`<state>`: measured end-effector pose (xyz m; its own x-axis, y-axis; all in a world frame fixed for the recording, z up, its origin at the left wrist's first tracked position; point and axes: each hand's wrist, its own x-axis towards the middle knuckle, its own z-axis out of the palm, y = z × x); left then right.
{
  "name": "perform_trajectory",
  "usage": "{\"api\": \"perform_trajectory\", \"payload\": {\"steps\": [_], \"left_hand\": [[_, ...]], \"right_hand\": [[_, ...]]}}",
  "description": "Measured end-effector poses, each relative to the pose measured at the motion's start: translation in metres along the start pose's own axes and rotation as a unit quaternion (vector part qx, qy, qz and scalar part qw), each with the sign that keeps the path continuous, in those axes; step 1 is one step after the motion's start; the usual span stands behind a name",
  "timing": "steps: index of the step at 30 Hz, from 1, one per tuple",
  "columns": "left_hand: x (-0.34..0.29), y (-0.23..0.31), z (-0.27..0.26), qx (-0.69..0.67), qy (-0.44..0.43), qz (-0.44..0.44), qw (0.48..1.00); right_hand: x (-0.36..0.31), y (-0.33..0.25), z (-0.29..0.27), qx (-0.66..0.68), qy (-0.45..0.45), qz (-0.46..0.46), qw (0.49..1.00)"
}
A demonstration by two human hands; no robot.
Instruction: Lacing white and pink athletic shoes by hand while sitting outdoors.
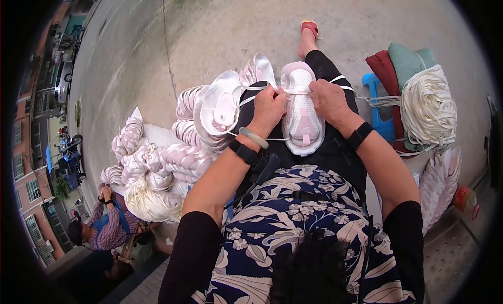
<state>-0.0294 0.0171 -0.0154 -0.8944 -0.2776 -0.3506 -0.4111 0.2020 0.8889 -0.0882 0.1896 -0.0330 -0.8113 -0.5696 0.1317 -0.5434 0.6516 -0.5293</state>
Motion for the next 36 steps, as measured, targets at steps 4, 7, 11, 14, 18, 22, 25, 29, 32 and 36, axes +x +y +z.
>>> {"api": "perform_trajectory", "payload": {"steps": [4, 7, 11, 14, 18, 22, 25, 29, 32, 36], "left_hand": [[0.009, 0.001, 0.0, -0.011, -0.015, -0.007, 1.0], [0.009, -0.003, 0.002, -0.025, -0.003, 0.022, 0.999], [0.011, -0.01, 0.005, -0.026, 0.012, 0.039, 0.999], [0.012, -0.013, 0.008, 0.038, 0.032, 0.083, 0.995], [0.011, -0.011, 0.012, 0.139, 0.061, 0.188, 0.97], [0.012, -0.009, 0.017, 0.262, 0.049, 0.274, 0.924], [0.014, -0.006, 0.018, 0.258, 0.059, 0.253, 0.931], [0.006, 0.004, 0.009, 0.204, 0.055, 0.182, 0.96], [-0.005, 0.014, -0.004, 0.278, 0.035, 0.143, 0.949], [-0.018, 0.017, -0.011, 0.3, 0.041, 0.206, 0.931]], "right_hand": [[-0.004, 0.009, 0.008, 0.184, -0.012, 0.115, 0.976], [-0.011, 0.013, 0.016, 0.291, -0.009, 0.175, 0.941], [-0.014, 0.014, 0.021, 0.299, 0.026, 0.176, 0.938], [-0.014, 0.013, 0.02, 0.294, 0.031, 0.171, 0.94], [-0.015, 0.012, 0.018, 0.315, 0.04, 0.192, 0.928], [-0.015, 0.006, 0.01, 0.337, 0.05, 0.215, 0.915], [-0.021, -0.003, -0.001, 0.303, 0.074, 0.188, 0.931], [-0.029, -0.012, -0.01, 0.193, 0.049, 0.121, 0.972], [-0.031, -0.011, -0.013, 0.14, 0.053, 0.073, 0.986], [-0.03, -0.009, -0.014, 0.122, 0.02, 0.079, 0.989]]}}
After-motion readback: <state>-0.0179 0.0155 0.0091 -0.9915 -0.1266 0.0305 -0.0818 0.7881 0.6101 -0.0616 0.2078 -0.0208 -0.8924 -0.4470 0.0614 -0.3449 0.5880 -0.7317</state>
